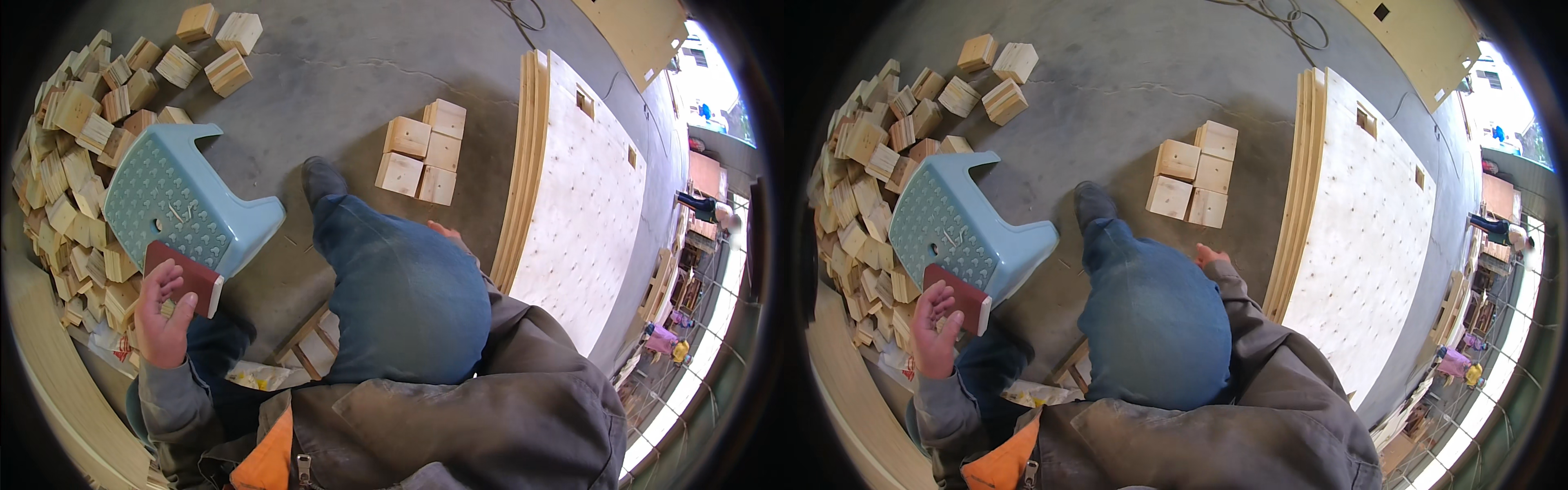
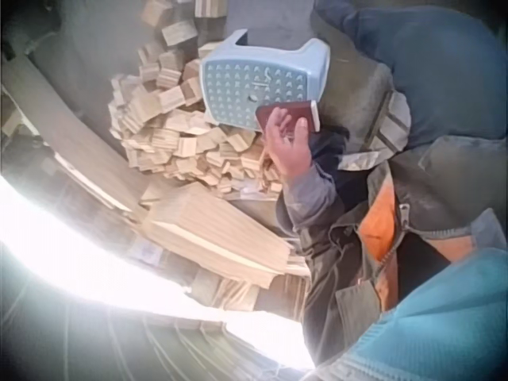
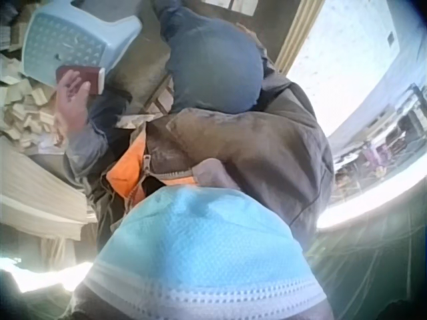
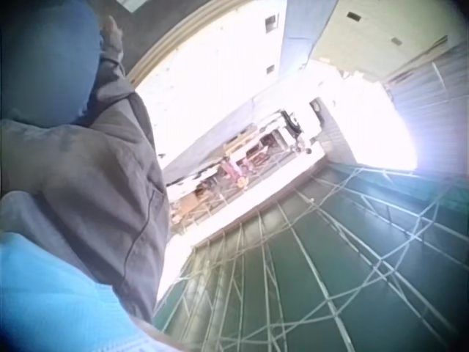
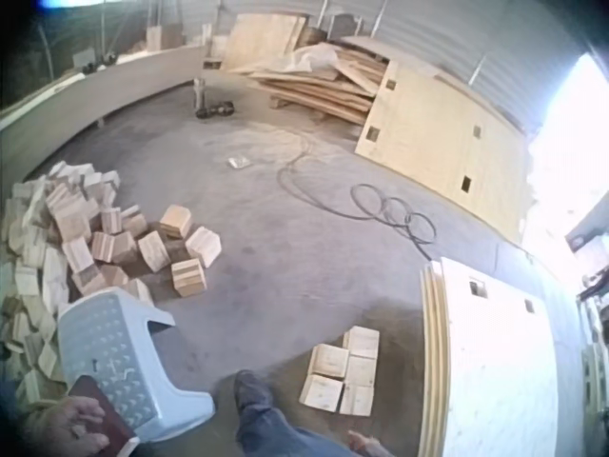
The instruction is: The person sits on a low stool and sands small wooden blocks one by one using a sanding block. They pick up each block, rub all sides with the sanding block, and place the finished pieces into a growing stack on the floor.
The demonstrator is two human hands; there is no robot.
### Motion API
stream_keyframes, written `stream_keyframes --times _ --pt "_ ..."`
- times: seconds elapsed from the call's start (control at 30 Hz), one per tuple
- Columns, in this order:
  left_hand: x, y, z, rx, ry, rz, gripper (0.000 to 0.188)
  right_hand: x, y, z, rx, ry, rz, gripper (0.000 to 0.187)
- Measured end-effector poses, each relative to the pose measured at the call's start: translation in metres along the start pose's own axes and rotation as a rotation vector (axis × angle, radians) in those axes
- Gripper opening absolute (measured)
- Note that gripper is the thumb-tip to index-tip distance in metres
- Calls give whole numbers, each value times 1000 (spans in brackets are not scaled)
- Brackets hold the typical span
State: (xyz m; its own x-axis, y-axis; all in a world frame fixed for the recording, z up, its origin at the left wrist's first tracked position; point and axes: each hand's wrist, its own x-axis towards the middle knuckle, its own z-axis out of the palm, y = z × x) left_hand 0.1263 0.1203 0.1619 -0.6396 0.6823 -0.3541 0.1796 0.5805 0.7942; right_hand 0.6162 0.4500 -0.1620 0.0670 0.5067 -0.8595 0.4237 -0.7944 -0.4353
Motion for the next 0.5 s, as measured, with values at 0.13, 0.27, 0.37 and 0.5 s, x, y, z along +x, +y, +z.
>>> stream_keyframes --times 0.13,0.27,0.37,0.5 --pt "11 -3 6 9 -76 -11 60 57 43 1 633 -156 188 39" --pt "4 -7 6 48 -65 -24 59 54 -42 29 529 -30 165 37" --pt "5 -7 7 39 -58 -5 58 46 -47 34 443 63 177 38" --pt "9 -5 8 55 -70 0 58 34 -44 27 497 11 148 33"
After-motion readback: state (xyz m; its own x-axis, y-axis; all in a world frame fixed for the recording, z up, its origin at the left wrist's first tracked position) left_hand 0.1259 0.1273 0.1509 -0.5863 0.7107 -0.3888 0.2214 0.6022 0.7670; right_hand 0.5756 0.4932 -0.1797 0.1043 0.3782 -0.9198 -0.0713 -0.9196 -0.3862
